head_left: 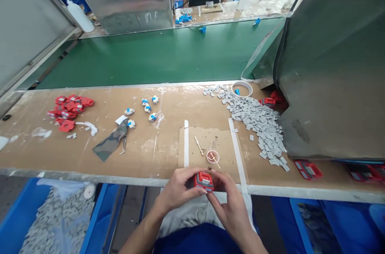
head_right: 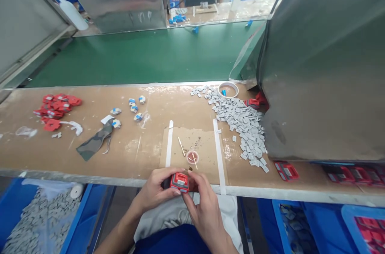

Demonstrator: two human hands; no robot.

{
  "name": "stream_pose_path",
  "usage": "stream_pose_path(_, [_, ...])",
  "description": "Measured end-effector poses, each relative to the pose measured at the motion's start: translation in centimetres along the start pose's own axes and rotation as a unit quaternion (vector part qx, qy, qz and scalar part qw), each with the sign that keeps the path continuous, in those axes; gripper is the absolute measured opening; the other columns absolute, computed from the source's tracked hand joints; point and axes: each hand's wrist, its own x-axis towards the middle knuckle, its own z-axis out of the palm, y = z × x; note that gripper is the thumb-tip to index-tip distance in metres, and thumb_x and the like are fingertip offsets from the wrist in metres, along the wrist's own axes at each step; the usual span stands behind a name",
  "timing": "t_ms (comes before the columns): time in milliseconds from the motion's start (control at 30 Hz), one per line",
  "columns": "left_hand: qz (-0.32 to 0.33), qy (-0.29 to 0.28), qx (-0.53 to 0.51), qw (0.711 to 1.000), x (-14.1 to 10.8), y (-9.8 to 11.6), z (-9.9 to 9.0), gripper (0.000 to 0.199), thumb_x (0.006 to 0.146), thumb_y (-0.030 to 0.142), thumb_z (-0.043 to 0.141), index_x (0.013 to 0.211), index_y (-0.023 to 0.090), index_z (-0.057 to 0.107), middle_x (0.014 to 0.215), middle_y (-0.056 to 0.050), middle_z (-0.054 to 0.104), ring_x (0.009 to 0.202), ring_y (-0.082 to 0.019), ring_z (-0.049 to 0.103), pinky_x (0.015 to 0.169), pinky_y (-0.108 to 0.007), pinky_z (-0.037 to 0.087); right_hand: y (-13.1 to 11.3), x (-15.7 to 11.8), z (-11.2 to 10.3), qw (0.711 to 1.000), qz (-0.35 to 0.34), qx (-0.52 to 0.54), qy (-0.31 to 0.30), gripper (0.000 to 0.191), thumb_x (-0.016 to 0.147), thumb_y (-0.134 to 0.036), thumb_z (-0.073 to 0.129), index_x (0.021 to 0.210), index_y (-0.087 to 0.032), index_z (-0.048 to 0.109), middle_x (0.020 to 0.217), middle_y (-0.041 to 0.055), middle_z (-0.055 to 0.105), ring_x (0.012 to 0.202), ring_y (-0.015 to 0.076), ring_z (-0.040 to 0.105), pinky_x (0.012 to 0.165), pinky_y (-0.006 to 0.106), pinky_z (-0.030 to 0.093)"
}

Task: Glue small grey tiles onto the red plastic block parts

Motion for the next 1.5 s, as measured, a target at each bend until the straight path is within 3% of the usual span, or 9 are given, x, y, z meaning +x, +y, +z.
stream_pose_path(167, [-0.085, 0.129, -0.043, 0.987, -1.4, -1.6, -1.8, 0.061, 0.083, 0.062, 0.078, 0.120, 0.014, 0.075, 0.109, -0.014, 0.080, 0.096, -0.027, 0.075, 0.085, -0.034, 0.060, -3.2, 2.6, -4.2, 0.991, -0.059, 0.013, -0.116, 0.016, 0.103, -0.021, 0.056, 0.119, -0.023, 0.059, 0.084, 0.0024, 0.067, 0.070, 0.0153, 0.067, 0.066, 0.023, 0.059])
stream_pose_path(300, [-0.075, 0.160, -0.088, 0.980, -2.1, -2.6, -2.2, 0.058, 0.086, 0.059, 0.075, 0.120, 0.012, 0.073, 0.105, -0.014, 0.078, 0.091, -0.025, 0.074, 0.081, -0.032, 0.059, -5.9, 10.4, -4.5, 0.960, -0.173, -0.059, -0.211, 0.015, 0.104, -0.021, 0.054, 0.116, -0.022, 0.063, 0.094, 0.0064, 0.070, 0.081, 0.0177, 0.069, 0.068, 0.026, 0.055])
stream_pose_path(500, [-0.065, 0.144, -0.070, 0.985, -2.2, -3.0, -1.9, 0.067, 0.085, 0.066, 0.072, 0.122, 0.010, 0.072, 0.100, -0.014, 0.076, 0.082, -0.022, 0.070, 0.072, -0.029, 0.055, -4.2, 24.2, 8.0, 0.857, -0.270, -0.226, -0.376, 0.029, 0.096, -0.007, 0.061, 0.119, -0.021, 0.072, 0.133, 0.0127, 0.065, 0.114, 0.0256, 0.062, 0.099, 0.039, 0.049])
stream_pose_path(633, [-0.038, 0.155, -0.087, 0.983, -2.3, -2.9, -2.1, 0.069, 0.087, 0.072, 0.065, 0.118, 0.011, 0.072, 0.099, -0.012, 0.072, 0.084, -0.021, 0.065, 0.074, -0.029, 0.052, -2.6, 27.1, 15.0, 0.839, -0.244, -0.234, -0.427, 0.027, 0.090, -0.004, 0.069, 0.113, -0.018, 0.075, 0.126, 0.0125, 0.068, 0.118, 0.0255, 0.062, 0.105, 0.036, 0.046])
stream_pose_path(733, [-0.027, 0.148, -0.120, 0.981, -2.3, -2.4, -2.3, 0.069, 0.088, 0.075, 0.060, 0.114, 0.012, 0.069, 0.093, -0.008, 0.067, 0.081, -0.018, 0.062, 0.076, -0.029, 0.051, -2.0, 27.4, 16.7, 0.859, -0.199, -0.236, -0.408, 0.022, 0.088, -0.005, 0.072, 0.108, -0.012, 0.074, 0.116, 0.0153, 0.068, 0.106, 0.0257, 0.066, 0.098, 0.035, 0.048])
stream_pose_path(867, [-0.028, 0.101, -0.189, 0.976, -1.8, -1.8, -2.4, 0.068, 0.089, 0.077, 0.057, 0.112, 0.014, 0.063, 0.088, -0.004, 0.063, 0.076, -0.016, 0.059, 0.074, -0.027, 0.049, -2.2, 26.9, 13.8, 0.901, -0.120, -0.201, -0.365, 0.017, 0.097, -0.015, 0.063, 0.109, -0.012, 0.074, 0.110, 0.0128, 0.066, 0.091, 0.0199, 0.064, 0.085, 0.030, 0.049])
stream_pose_path(1067, [-0.022, 0.049, -0.287, 0.956, 0.1, -1.8, -1.0, 0.070, 0.086, 0.078, 0.062, 0.113, 0.014, 0.063, 0.091, -0.006, 0.064, 0.079, -0.016, 0.063, 0.073, -0.027, 0.051, -2.9, 22.1, 2.4, 0.946, 0.069, 0.077, -0.308, 0.046, 0.104, -0.055, 0.051, 0.106, -0.015, 0.075, 0.085, 0.0039, 0.065, 0.068, 0.0130, 0.052, 0.063, 0.026, 0.042])
stream_pose_path(1233, [-0.036, -0.033, -0.340, 0.939, 1.2, -2.3, 0.7, 0.067, 0.087, 0.068, 0.070, 0.130, 0.018, 0.061, 0.099, -0.008, 0.068, 0.086, -0.020, 0.071, 0.079, -0.030, 0.056, -2.5, 16.4, -3.9, 0.889, 0.242, 0.334, -0.198, 0.045, 0.083, -0.063, 0.079, 0.096, -0.020, 0.077, 0.084, 0.0025, 0.065, 0.067, 0.0117, 0.053, 0.064, 0.026, 0.047])
stream_pose_path(1500, [-0.085, -0.036, -0.328, 0.940, 0.8, -2.6, 0.6, 0.058, 0.083, 0.058, 0.081, 0.122, 0.019, 0.066, 0.098, -0.008, 0.073, 0.086, -0.022, 0.075, 0.080, -0.032, 0.060, -1.6, 11.6, -6.1, 0.872, 0.295, 0.373, -0.117, 0.039, 0.078, -0.051, 0.089, 0.095, -0.020, 0.072, 0.090, 0.0064, 0.076, 0.070, 0.0131, 0.059, 0.069, 0.027, 0.050])
